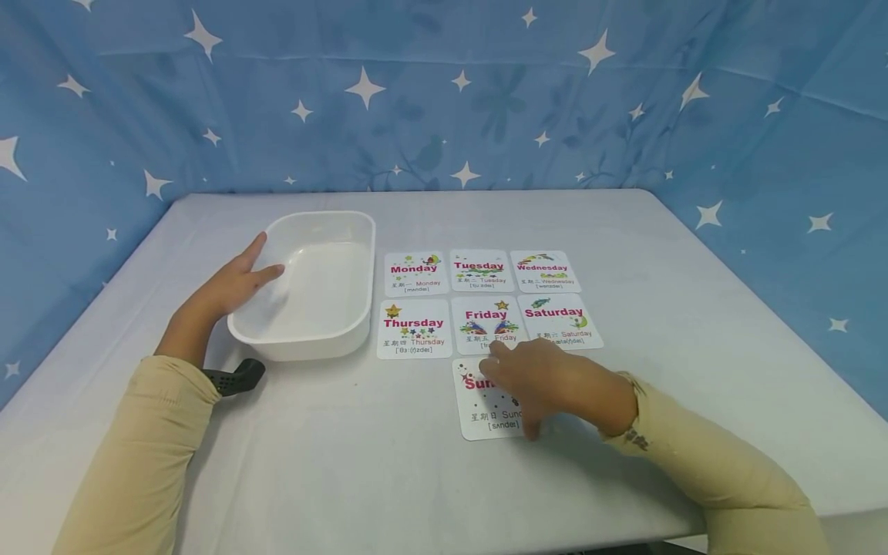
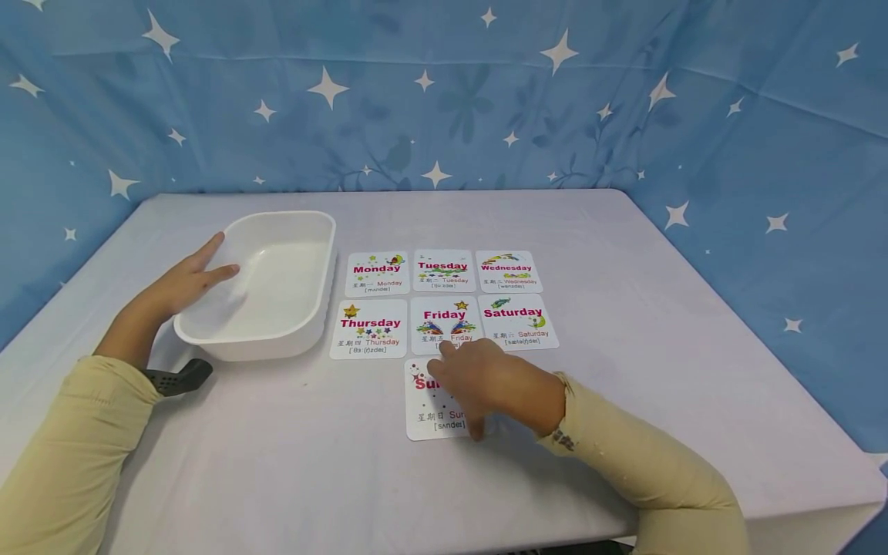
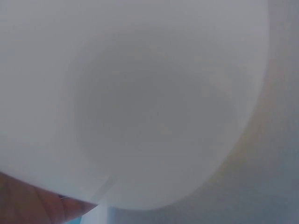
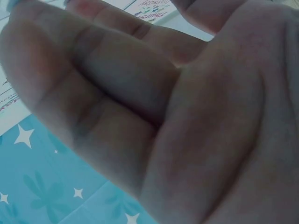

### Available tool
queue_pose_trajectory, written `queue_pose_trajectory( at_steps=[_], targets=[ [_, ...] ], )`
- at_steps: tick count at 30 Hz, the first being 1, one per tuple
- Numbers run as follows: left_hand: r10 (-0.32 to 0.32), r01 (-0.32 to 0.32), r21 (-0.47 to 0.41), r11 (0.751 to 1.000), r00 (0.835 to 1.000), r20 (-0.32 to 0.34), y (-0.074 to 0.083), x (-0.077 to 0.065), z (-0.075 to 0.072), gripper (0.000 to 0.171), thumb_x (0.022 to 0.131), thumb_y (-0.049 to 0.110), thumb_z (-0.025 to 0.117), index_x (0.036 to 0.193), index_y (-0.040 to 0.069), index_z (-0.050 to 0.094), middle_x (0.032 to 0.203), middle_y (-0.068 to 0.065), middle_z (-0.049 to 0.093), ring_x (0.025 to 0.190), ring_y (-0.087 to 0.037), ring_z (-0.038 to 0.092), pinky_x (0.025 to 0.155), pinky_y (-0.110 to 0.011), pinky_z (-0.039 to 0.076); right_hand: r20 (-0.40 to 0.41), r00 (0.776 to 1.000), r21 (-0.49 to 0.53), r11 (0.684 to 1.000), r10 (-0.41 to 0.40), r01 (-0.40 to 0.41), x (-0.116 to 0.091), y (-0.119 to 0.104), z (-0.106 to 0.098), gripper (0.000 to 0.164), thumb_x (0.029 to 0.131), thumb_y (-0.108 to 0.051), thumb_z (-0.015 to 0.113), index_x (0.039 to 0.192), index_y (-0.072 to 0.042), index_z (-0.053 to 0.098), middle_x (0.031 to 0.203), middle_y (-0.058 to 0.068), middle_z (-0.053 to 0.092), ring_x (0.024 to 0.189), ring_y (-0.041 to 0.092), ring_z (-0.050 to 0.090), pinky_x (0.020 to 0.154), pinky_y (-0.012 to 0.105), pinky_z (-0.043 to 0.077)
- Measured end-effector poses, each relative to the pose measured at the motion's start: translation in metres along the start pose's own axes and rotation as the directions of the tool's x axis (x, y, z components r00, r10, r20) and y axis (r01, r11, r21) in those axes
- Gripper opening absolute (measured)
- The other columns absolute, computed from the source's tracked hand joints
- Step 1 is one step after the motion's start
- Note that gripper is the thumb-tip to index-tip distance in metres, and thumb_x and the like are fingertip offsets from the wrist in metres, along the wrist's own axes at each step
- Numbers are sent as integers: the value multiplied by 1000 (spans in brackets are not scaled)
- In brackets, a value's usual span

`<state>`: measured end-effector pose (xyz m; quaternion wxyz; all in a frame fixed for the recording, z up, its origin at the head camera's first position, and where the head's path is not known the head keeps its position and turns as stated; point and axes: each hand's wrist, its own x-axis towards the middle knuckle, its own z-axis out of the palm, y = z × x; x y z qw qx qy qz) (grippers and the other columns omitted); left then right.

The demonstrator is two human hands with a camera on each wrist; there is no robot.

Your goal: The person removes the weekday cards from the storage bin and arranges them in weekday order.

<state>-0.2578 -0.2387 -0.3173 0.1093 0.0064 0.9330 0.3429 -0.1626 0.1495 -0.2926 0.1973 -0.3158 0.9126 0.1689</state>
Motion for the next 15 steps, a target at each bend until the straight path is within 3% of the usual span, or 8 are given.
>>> queue_pose_trajectory(
  at_steps=[15],
  targets=[
    [3, -3, 8, 1000, 1000, 20, -4, -1, 8, 79, 95, 48, 34, 142, 16, -21, 149, -17, -19, 136, -45, -10, 106, -63, 3, -8, 1000, 17, 1000, -6, 6, 2, -2, 8, 68, 51, -36, 88, 106, -18, 53, 92, -3, 52, 72, 15, 51, 68, 31, 46]
  ],
)
